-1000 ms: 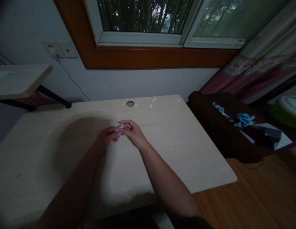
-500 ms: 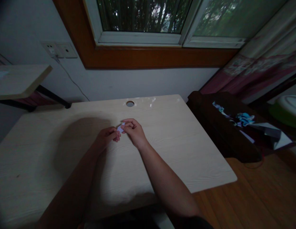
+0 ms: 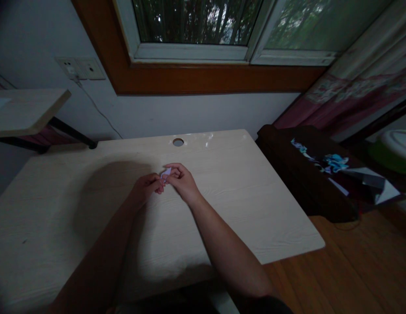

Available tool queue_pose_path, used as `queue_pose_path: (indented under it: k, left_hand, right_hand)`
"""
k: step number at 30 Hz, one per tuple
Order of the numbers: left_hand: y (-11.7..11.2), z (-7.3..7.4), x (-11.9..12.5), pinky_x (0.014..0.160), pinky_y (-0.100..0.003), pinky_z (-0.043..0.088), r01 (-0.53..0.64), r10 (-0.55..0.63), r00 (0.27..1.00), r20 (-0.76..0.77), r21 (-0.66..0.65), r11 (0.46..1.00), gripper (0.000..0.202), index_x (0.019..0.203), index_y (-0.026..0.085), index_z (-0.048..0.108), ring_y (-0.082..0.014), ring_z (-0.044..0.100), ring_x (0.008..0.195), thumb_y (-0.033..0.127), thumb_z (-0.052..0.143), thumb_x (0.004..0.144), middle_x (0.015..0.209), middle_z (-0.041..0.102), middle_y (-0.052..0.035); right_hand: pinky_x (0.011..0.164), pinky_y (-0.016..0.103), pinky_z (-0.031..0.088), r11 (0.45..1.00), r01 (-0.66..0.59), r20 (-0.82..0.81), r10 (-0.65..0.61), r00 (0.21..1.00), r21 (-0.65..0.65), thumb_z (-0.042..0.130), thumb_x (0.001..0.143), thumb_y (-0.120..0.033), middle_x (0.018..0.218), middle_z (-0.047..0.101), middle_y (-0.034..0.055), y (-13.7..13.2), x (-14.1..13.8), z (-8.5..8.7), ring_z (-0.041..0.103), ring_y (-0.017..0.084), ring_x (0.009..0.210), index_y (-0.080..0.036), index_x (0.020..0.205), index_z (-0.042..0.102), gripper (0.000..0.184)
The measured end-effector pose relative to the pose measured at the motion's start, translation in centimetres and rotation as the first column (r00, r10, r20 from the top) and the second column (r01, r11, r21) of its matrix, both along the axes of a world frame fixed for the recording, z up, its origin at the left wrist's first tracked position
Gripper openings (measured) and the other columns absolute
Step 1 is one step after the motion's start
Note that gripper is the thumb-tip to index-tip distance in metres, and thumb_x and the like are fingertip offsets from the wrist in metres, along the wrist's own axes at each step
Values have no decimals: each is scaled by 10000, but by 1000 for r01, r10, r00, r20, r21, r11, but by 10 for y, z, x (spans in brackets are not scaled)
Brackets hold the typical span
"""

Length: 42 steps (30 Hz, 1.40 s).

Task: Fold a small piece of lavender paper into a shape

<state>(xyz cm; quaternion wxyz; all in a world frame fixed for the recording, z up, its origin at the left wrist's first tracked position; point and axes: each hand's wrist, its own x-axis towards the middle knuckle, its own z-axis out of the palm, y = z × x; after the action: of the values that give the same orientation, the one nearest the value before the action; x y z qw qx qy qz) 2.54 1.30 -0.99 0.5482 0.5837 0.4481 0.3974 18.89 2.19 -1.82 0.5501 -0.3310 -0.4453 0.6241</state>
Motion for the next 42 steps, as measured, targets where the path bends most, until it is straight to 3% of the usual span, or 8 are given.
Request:
queue_pose_path:
  k: [8, 25, 33, 42]
  left_hand:
    - [0, 2, 1, 549, -227, 489, 6, -6, 1000, -15, -10, 1000, 237, 709, 157, 662, -109, 600, 525, 362, 635, 824, 590, 650, -1]
    - [-3, 4, -1, 581, -228, 473, 30, -30, 997, 76, 4, 1000, 150, 730, 154, 684, -109, 609, 569, 253, 608, 813, 628, 671, -11]
    - [-1, 7, 0, 591, -240, 469, 30, -31, 997, 72, 19, 999, 275, 727, 152, 686, -117, 601, 591, 370, 585, 862, 664, 679, -30]
    - [-2, 4, 1, 593, -240, 486, -24, 24, 1000, 14, -1, 1000, 173, 717, 169, 679, -122, 614, 588, 316, 644, 801, 653, 690, -18]
  right_hand:
    - [641, 262, 504, 994, 112, 6, -112, 994, 14, 798, 712, -238, 694, 642, -59, -1, -2, 2, 595, 111, 631, -250, 983, 678, 297]
    - [629, 261, 453, 961, 264, 32, -267, 963, 81, 754, 755, -244, 673, 605, -65, 0, -1, 5, 555, 116, 617, -256, 994, 636, 267]
    - [652, 276, 468, 972, 215, 40, -219, 975, 90, 748, 772, -272, 707, 628, -51, -1, -1, 5, 585, 131, 657, -257, 1019, 625, 276]
    - [648, 278, 459, 976, 190, 80, -199, 977, 109, 745, 775, -276, 726, 637, -42, -6, -4, 13, 575, 132, 664, -254, 1015, 624, 270]
